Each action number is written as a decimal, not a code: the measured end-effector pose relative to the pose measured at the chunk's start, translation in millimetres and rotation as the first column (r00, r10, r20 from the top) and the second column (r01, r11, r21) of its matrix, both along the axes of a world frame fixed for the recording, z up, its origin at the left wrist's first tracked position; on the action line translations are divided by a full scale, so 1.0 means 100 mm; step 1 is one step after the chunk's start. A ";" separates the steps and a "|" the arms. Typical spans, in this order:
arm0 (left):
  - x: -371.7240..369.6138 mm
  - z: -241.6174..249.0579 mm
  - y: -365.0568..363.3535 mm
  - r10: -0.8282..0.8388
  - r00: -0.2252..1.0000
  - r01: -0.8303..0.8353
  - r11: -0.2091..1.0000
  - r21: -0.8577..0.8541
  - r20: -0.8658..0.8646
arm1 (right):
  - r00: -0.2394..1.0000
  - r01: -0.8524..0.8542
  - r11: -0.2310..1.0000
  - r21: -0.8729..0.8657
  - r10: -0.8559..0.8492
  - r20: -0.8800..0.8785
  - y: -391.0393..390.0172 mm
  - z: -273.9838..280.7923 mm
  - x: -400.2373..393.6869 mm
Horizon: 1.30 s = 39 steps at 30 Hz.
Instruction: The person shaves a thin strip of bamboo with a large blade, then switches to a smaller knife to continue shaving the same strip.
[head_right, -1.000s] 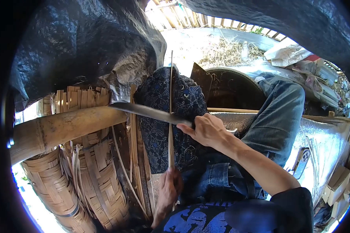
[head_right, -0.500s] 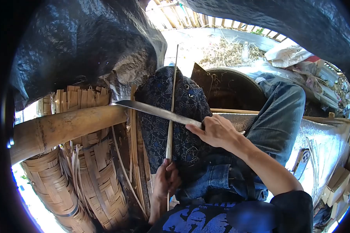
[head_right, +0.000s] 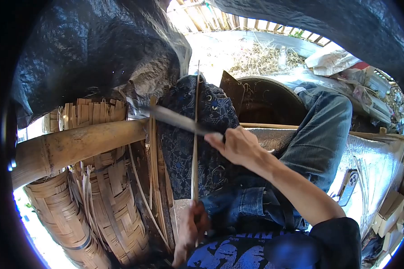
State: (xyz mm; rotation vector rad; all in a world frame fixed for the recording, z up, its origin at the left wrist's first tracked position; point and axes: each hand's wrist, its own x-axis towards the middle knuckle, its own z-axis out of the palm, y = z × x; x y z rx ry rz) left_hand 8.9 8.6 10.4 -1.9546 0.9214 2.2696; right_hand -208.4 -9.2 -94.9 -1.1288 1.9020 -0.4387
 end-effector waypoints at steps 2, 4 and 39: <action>0.18 0.08 0.14 -0.031 0.998 0.032 0.999 0.037 -0.049 | 0.998 0.055 0.998 -0.033 -0.054 0.034 -0.09 -0.14 -0.07; 0.27 0.04 0.20 -0.029 0.998 0.030 0.999 0.028 -0.055 | 1.000 0.000 1.000 0.001 0.000 -0.010 -0.19 -0.08 -0.13; -0.61 -0.46 -0.41 -0.389 0.663 0.748 0.390 -0.538 0.640 | 0.999 -0.004 0.998 -0.068 0.007 0.049 0.28 0.11 -0.25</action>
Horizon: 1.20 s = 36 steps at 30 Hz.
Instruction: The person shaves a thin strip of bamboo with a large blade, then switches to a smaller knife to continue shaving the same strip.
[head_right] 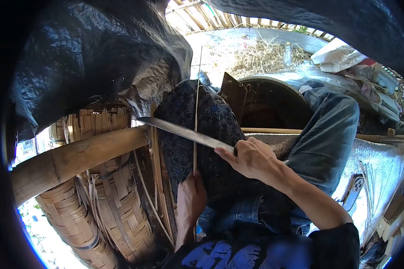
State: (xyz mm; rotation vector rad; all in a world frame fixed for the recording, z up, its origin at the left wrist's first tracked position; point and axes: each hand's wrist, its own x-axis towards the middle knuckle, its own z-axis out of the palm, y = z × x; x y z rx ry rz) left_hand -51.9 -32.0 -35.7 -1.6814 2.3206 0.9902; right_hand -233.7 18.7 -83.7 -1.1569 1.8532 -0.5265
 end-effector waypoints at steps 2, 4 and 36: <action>0.01 -0.04 0.05 -0.066 0.991 0.074 0.995 -0.072 0.113 | 1.000 -0.007 1.000 -0.008 0.007 -0.019 0.02 -0.03 0.00; -0.02 -0.03 0.08 -0.087 0.986 0.099 0.992 -0.080 0.141 | 0.994 0.021 0.989 -0.144 -0.037 -0.106 0.08 -0.14 0.05; 0.26 0.10 -0.14 0.794 0.589 -0.331 0.410 0.850 -0.153 | 0.979 0.181 0.984 -0.008 -0.179 0.097 -0.48 -0.08 -0.24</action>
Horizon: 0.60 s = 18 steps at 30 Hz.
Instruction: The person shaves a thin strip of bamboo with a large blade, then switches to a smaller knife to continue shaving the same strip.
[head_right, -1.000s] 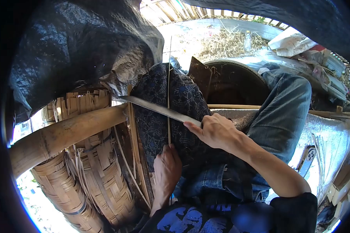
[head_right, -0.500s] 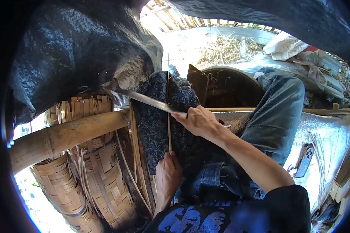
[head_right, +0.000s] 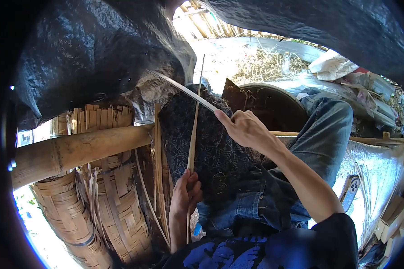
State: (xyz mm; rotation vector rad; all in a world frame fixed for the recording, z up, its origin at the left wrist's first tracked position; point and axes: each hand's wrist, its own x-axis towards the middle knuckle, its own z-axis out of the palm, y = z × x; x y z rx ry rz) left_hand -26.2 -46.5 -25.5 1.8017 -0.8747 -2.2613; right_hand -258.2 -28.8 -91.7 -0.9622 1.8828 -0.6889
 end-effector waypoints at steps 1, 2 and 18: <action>0.00 -0.01 -0.01 -0.027 0.996 0.028 0.999 0.017 -0.086 | 1.000 0.007 1.000 0.008 -0.007 -0.009 0.06 0.03 0.01; 0.00 -0.03 -0.03 -0.025 0.996 0.027 0.999 0.026 -0.083 | 1.000 0.007 1.000 0.017 -0.006 -0.005 0.11 0.07 0.03; -0.23 -0.16 -0.09 -0.240 0.480 0.874 0.209 -0.438 0.843 | 0.931 -0.345 0.935 -0.084 0.329 -0.159 0.52 -0.01 0.38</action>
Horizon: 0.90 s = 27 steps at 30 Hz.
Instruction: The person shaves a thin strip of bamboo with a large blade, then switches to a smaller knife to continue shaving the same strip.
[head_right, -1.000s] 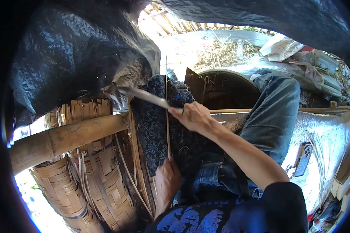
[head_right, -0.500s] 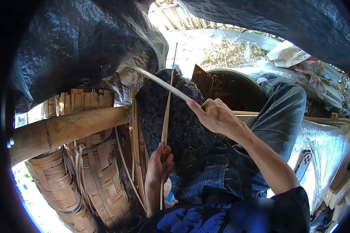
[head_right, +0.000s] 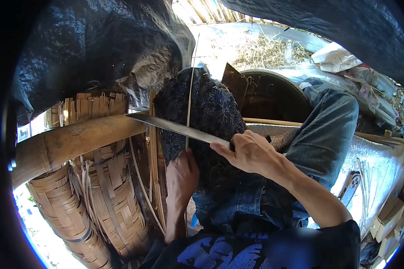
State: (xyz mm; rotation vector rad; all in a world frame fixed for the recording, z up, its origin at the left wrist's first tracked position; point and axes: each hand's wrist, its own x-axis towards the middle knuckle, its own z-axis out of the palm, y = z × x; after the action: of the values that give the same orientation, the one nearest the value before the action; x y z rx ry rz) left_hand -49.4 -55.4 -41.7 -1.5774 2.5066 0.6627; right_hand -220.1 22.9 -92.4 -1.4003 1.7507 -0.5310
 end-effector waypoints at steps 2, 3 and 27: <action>-0.01 -0.02 0.02 -0.026 1.000 0.027 0.999 -0.039 0.008 | 0.999 -0.030 0.990 0.138 0.027 0.019 -0.01 0.11 -0.05; -0.02 -0.01 0.03 -0.029 0.999 0.030 0.998 -0.053 0.028 | 0.998 -0.062 0.961 0.271 0.053 0.041 -0.02 0.15 -0.06; 0.10 0.09 0.29 -0.019 0.999 0.018 1.000 0.015 0.031 | 0.941 -0.190 0.975 -0.120 0.146 -0.305 -0.59 -0.47 -0.06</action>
State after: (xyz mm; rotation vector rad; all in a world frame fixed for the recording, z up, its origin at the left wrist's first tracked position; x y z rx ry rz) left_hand -39.3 -25.9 -32.4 -1.5458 2.4853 0.6482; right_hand -226.5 -35.9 -139.0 -1.7918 1.8282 -0.3792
